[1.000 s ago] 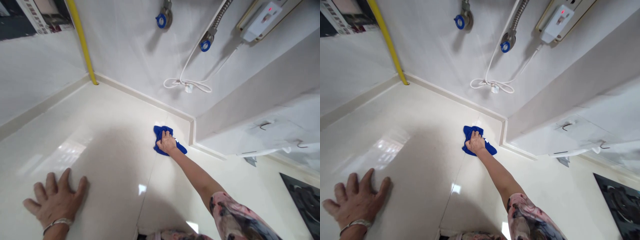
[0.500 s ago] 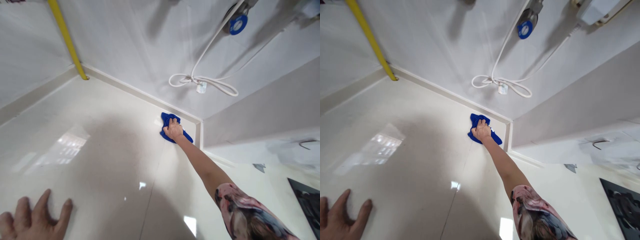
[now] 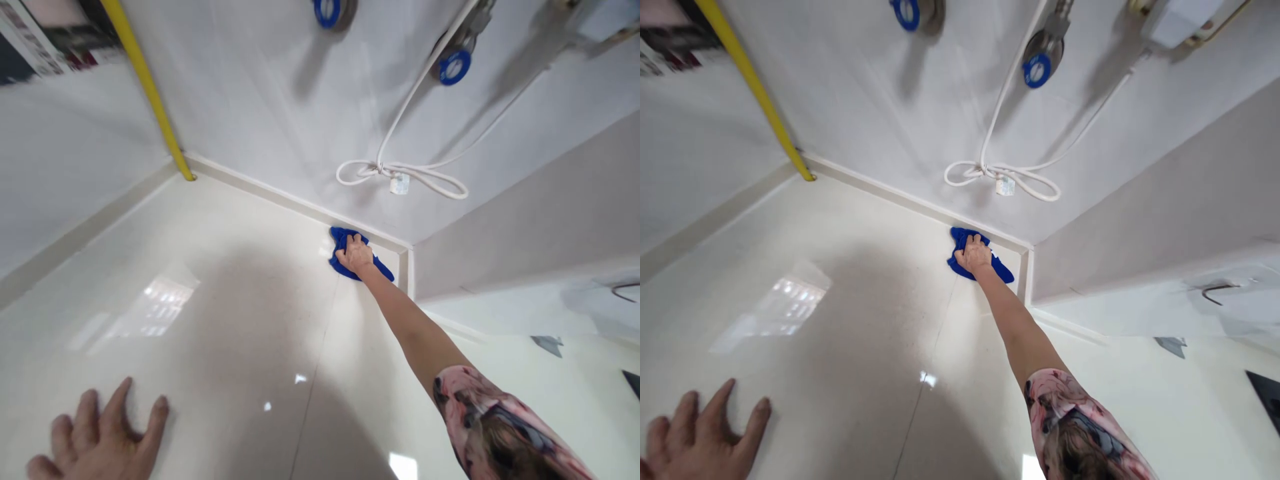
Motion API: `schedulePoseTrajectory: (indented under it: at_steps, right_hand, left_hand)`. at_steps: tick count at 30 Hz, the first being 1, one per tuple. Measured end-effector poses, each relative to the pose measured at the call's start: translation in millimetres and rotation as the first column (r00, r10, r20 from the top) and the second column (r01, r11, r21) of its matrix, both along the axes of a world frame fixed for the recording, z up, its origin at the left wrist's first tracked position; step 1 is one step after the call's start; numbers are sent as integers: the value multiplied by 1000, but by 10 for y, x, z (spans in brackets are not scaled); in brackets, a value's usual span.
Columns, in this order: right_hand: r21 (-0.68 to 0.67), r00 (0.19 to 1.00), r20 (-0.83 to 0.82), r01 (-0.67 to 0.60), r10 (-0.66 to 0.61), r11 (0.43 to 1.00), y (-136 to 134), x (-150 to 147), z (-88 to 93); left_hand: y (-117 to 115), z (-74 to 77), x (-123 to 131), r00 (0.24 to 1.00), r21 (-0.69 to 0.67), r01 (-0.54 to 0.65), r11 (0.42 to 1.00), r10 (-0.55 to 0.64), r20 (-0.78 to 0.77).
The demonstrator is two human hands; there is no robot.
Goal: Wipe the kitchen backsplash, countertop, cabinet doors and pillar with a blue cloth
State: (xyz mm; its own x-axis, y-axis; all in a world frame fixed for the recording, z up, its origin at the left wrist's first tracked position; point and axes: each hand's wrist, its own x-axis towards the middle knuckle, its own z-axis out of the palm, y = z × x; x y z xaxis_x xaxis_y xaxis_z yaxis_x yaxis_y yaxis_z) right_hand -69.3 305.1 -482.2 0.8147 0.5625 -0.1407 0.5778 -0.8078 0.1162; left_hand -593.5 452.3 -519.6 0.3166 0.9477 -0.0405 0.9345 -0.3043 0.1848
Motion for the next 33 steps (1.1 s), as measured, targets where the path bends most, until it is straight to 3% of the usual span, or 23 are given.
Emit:
schedulePoseTrajectory:
  at_steps: [2,9,16,22,28,33]
  right_hand:
    - [-3,1000,-28,0,0,1000,-34,-59,50]
    - [-29,995,-59,-78,76,997,-339,-574,97]
    - [-44,965,-113,-241,235,969,-722,-1336,117]
    - [-12,919,-169,-362,355,932,-1086,-2071,111]
    - [20,877,-215,-437,430,899,-1468,-2737,-14]
    - [18,887,-200,-420,415,907,-1504,-2809,-110]
  left_hand:
    - [-43,29,51,994,46,11,999,-16,109]
    - [-12,-57,7,993,109,53,993,-64,99]
    - [-48,63,95,994,105,66,992,-75,80]
    - [-18,50,78,993,125,92,988,-100,58]
    - [-13,6,62,991,153,101,983,-113,74]
    - [-43,113,70,992,100,112,989,-116,40]
